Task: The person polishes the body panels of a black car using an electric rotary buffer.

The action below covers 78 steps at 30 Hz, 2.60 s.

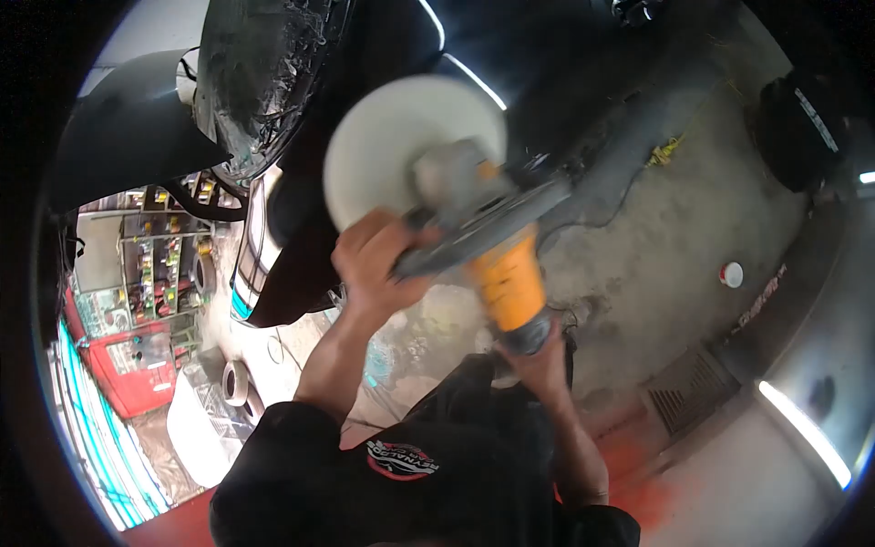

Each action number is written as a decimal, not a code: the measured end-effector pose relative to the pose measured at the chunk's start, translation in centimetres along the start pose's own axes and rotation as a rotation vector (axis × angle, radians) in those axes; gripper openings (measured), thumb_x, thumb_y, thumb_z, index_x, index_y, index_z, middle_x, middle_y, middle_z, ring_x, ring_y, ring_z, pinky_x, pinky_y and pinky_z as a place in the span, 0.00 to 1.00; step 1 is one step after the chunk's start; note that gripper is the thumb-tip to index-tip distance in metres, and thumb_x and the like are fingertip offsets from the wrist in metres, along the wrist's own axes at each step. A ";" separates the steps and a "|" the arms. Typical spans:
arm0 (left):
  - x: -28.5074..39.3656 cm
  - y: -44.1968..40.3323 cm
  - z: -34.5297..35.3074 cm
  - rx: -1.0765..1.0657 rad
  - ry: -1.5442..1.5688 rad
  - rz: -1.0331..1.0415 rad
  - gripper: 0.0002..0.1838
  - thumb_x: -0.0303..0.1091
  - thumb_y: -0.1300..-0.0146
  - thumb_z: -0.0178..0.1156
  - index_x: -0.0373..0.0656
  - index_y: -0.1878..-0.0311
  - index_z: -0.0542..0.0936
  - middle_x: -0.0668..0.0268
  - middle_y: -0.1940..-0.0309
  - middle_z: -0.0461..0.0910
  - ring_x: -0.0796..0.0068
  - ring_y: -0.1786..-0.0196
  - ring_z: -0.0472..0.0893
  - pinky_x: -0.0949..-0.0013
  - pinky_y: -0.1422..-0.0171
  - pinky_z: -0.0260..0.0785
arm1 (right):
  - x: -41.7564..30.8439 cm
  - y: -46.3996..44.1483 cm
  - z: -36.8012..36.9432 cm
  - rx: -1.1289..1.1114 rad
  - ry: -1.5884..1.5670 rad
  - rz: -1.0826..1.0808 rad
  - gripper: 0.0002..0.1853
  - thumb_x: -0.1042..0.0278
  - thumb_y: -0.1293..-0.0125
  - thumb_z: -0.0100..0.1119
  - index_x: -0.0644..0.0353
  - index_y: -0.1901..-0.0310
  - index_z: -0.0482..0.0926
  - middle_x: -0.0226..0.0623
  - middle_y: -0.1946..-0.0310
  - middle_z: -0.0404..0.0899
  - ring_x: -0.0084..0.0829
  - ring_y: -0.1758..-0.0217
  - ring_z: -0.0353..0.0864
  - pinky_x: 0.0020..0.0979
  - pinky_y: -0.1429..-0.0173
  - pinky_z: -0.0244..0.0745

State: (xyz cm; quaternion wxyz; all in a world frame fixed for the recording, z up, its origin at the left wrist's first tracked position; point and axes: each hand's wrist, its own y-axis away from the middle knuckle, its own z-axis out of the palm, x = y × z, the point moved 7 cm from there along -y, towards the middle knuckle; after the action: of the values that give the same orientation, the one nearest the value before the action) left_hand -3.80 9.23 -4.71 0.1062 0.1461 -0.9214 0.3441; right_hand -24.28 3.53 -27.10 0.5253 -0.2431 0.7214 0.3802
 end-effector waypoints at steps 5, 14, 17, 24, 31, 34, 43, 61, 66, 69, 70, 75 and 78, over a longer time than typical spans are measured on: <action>0.9 10.0 -8.3 0.044 -0.078 -0.104 0.17 0.16 0.55 0.70 0.42 0.79 0.68 0.64 0.83 0.71 0.64 0.82 0.71 0.65 0.78 0.61 | 3.6 6.5 6.0 -0.321 0.133 0.217 0.45 0.58 0.54 0.85 0.66 0.39 0.65 0.52 0.50 0.83 0.39 0.43 0.84 0.39 0.43 0.79; -0.2 2.1 -3.8 0.042 -0.007 -0.104 0.15 0.20 0.52 0.71 0.39 0.78 0.70 0.59 0.82 0.72 0.60 0.82 0.74 0.63 0.77 0.64 | -1.0 1.4 -0.4 -0.138 0.084 0.165 0.42 0.62 0.53 0.84 0.65 0.41 0.67 0.50 0.51 0.83 0.40 0.44 0.84 0.40 0.42 0.78; -1.1 -4.1 1.0 0.083 0.093 -0.088 0.12 0.23 0.52 0.71 0.38 0.77 0.74 0.58 0.82 0.73 0.57 0.81 0.74 0.62 0.76 0.65 | -3.2 -2.9 -5.2 -0.005 0.125 0.103 0.40 0.67 0.52 0.83 0.65 0.41 0.68 0.47 0.52 0.83 0.35 0.46 0.83 0.38 0.41 0.76; -2.1 -16.3 11.6 0.026 0.172 -0.084 0.10 0.30 0.54 0.71 0.40 0.70 0.80 0.56 0.75 0.81 0.52 0.71 0.82 0.58 0.65 0.75 | -6.6 -11.4 -13.9 0.149 0.050 -0.020 0.36 0.72 0.51 0.80 0.68 0.42 0.69 0.44 0.57 0.83 0.32 0.53 0.82 0.35 0.46 0.77; -2.6 -22.1 14.0 0.099 0.230 -0.088 0.12 0.28 0.53 0.71 0.38 0.63 0.84 0.53 0.73 0.83 0.51 0.70 0.84 0.61 0.63 0.76 | -8.7 -15.7 -16.5 0.155 -0.092 -0.057 0.35 0.74 0.52 0.80 0.70 0.44 0.70 0.41 0.58 0.83 0.30 0.54 0.81 0.32 0.46 0.76; -2.3 -21.2 12.2 0.118 0.134 -0.095 0.13 0.29 0.53 0.71 0.38 0.63 0.83 0.52 0.73 0.83 0.52 0.69 0.84 0.61 0.63 0.75 | -10.0 -15.1 -16.6 0.143 -0.041 -0.065 0.36 0.72 0.52 0.80 0.70 0.43 0.69 0.43 0.58 0.84 0.33 0.53 0.83 0.34 0.46 0.76; -0.9 -5.1 0.2 0.184 0.100 -0.306 0.12 0.27 0.55 0.71 0.37 0.75 0.74 0.54 0.81 0.74 0.53 0.78 0.77 0.61 0.72 0.68 | -8.3 -5.2 -10.2 -0.074 0.290 -0.012 0.40 0.65 0.53 0.81 0.65 0.40 0.69 0.54 0.55 0.84 0.49 0.47 0.86 0.42 0.45 0.78; -2.2 -24.3 11.5 0.129 0.109 -0.062 0.10 0.32 0.51 0.69 0.44 0.64 0.82 0.58 0.72 0.83 0.52 0.67 0.84 0.54 0.63 0.76 | -12.0 -16.8 -17.4 0.120 0.023 -0.051 0.34 0.71 0.52 0.80 0.67 0.45 0.71 0.40 0.56 0.83 0.30 0.51 0.81 0.33 0.45 0.76; -1.3 -16.9 10.3 0.126 0.093 -0.211 0.14 0.31 0.56 0.72 0.41 0.64 0.81 0.54 0.72 0.82 0.51 0.69 0.83 0.56 0.64 0.75 | -9.6 -13.1 -18.9 0.030 0.204 -0.046 0.35 0.69 0.54 0.81 0.67 0.45 0.71 0.46 0.55 0.84 0.38 0.49 0.84 0.37 0.44 0.76; -0.5 -15.1 8.4 0.177 0.197 -0.332 0.11 0.26 0.56 0.71 0.37 0.70 0.79 0.54 0.76 0.80 0.52 0.72 0.82 0.60 0.67 0.73 | -10.8 -11.9 -19.9 0.006 0.284 0.001 0.37 0.69 0.55 0.82 0.67 0.43 0.71 0.48 0.55 0.84 0.38 0.47 0.85 0.37 0.44 0.77; -0.5 -15.1 8.3 0.184 0.200 -0.351 0.10 0.27 0.54 0.71 0.36 0.71 0.79 0.52 0.78 0.79 0.52 0.74 0.81 0.61 0.67 0.72 | -11.3 -11.9 -20.1 -0.005 0.285 0.004 0.37 0.69 0.54 0.82 0.67 0.43 0.70 0.48 0.55 0.84 0.37 0.47 0.85 0.37 0.44 0.77; -2.4 -20.6 12.7 0.216 0.219 -0.255 0.11 0.29 0.53 0.70 0.34 0.67 0.82 0.50 0.73 0.83 0.54 0.70 0.85 0.62 0.65 0.75 | -13.0 -15.6 -23.6 0.121 0.300 -0.090 0.36 0.72 0.52 0.81 0.67 0.42 0.70 0.43 0.57 0.85 0.34 0.52 0.84 0.35 0.45 0.77; -3.5 -23.7 16.3 0.252 0.395 -0.214 0.13 0.29 0.53 0.70 0.37 0.62 0.85 0.51 0.72 0.84 0.53 0.69 0.86 0.62 0.64 0.76 | -12.8 -17.5 -25.8 0.167 0.247 -0.100 0.34 0.73 0.51 0.80 0.67 0.44 0.71 0.40 0.59 0.85 0.32 0.56 0.84 0.33 0.47 0.77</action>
State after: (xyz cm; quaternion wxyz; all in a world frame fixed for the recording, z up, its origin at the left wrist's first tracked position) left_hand 6.07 -17.96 -3.51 0.3007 0.1848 -0.8120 0.4648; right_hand -21.74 -28.25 -16.07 0.4693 -0.2792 0.7966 0.2592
